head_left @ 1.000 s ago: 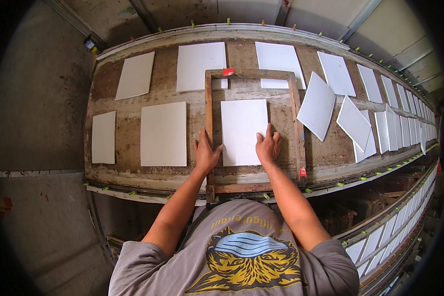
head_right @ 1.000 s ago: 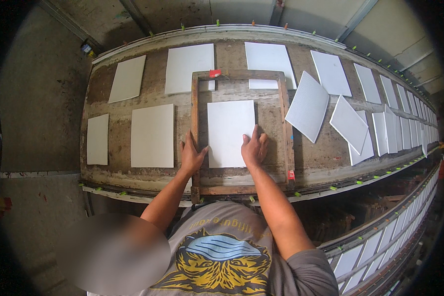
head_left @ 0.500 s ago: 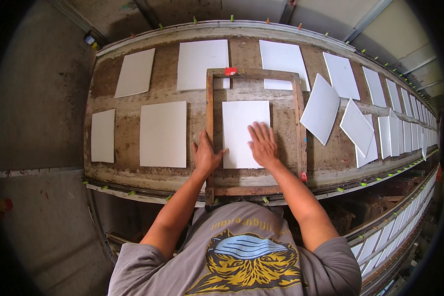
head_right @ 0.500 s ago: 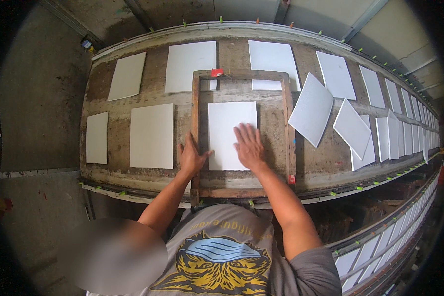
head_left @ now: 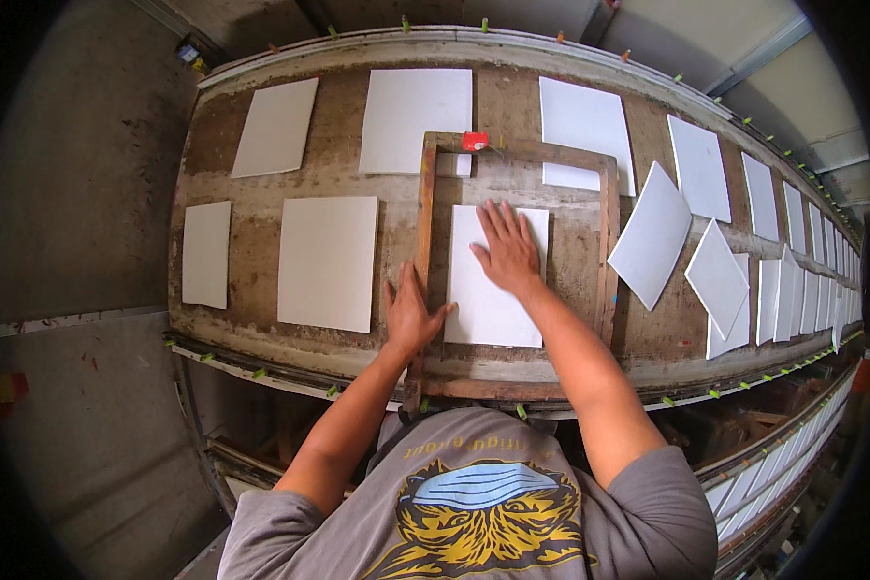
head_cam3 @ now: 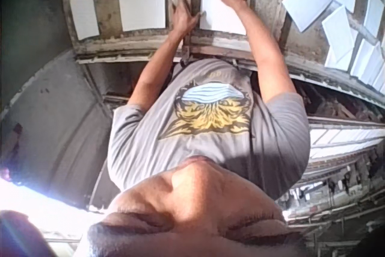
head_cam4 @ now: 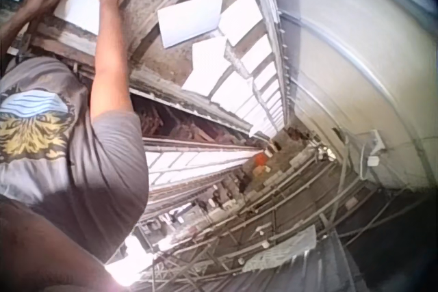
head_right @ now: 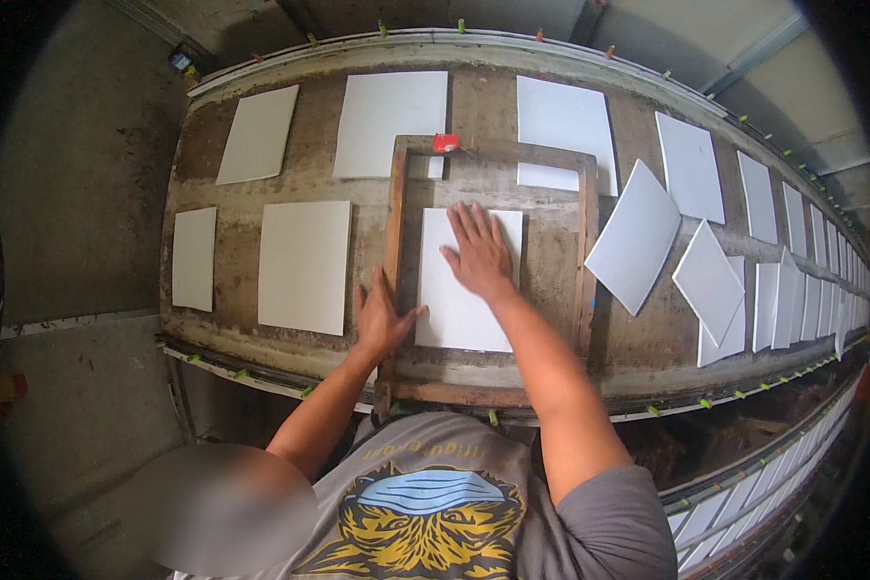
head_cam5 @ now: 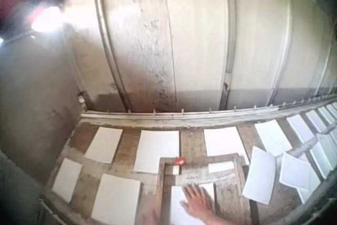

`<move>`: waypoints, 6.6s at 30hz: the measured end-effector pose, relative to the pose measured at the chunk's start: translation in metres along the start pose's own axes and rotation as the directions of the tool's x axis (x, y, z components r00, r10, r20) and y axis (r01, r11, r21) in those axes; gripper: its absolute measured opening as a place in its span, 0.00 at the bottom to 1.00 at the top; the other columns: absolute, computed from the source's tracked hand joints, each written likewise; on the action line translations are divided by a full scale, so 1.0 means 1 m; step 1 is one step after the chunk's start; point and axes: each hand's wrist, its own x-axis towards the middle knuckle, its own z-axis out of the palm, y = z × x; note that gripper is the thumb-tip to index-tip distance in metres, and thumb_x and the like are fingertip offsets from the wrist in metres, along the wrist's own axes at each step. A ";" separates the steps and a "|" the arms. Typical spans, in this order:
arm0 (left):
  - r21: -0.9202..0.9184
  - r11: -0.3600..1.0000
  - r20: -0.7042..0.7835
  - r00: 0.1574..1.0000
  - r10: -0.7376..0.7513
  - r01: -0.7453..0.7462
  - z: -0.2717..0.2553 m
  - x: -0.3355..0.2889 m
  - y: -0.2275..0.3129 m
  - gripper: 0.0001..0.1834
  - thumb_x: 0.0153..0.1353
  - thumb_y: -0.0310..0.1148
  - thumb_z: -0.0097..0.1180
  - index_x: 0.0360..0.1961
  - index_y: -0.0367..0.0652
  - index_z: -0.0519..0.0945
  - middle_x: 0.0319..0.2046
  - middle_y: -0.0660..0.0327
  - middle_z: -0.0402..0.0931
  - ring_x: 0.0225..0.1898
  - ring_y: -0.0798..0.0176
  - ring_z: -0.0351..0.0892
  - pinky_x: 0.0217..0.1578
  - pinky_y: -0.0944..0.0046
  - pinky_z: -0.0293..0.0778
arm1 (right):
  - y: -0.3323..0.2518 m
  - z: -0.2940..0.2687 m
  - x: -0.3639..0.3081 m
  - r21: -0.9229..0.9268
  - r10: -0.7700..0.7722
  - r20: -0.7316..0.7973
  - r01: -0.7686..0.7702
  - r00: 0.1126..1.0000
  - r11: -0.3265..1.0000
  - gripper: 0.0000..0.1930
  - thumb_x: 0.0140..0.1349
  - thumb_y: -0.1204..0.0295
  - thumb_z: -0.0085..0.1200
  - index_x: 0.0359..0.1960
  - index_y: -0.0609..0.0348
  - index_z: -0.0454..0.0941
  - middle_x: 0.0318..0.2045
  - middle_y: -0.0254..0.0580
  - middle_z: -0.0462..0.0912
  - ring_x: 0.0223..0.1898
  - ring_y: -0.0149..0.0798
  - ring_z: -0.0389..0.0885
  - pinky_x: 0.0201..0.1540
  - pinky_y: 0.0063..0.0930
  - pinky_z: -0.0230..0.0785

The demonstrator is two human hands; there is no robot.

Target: The person places white rectangular tiles into a wooden frame on a conveyor belt, then moves the frame forward and repeats the process with additional tiles. The person handles the tiles by hand and positions them within the frame before advancing the frame along the belt.

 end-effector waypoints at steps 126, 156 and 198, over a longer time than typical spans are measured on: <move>-0.196 0.968 -0.127 0.975 -0.184 0.157 -0.005 -0.074 -0.009 0.41 0.56 0.59 0.70 0.55 0.30 0.78 0.37 0.40 0.84 0.42 0.39 0.86 0.42 0.47 0.78 | 0.121 -0.059 -0.248 0.537 0.616 0.177 -0.600 0.768 0.593 0.48 0.57 0.43 0.67 0.68 0.70 0.66 0.62 0.70 0.75 0.65 0.64 0.73 0.66 0.48 0.66; 0.010 0.944 -0.203 0.925 -0.320 0.329 0.027 -0.047 -0.026 0.40 0.74 0.65 0.36 0.49 0.33 0.78 0.45 0.30 0.80 0.51 0.25 0.77 0.49 0.36 0.73 | 0.335 -0.119 -0.294 0.996 0.997 -0.058 -0.070 0.059 0.062 0.35 0.79 0.53 0.40 0.77 0.59 0.45 0.69 0.59 0.64 0.57 0.52 0.80 0.31 0.38 0.83; 0.053 0.930 -0.275 0.900 -0.337 0.364 0.033 -0.043 -0.040 0.42 0.73 0.67 0.33 0.55 0.35 0.78 0.47 0.32 0.79 0.52 0.24 0.75 0.50 0.36 0.71 | 0.516 -0.121 -0.359 0.855 0.921 0.384 0.353 0.063 -0.380 0.21 0.71 0.55 0.55 0.59 0.54 0.72 0.46 0.42 0.81 0.30 0.42 0.80 0.26 0.30 0.69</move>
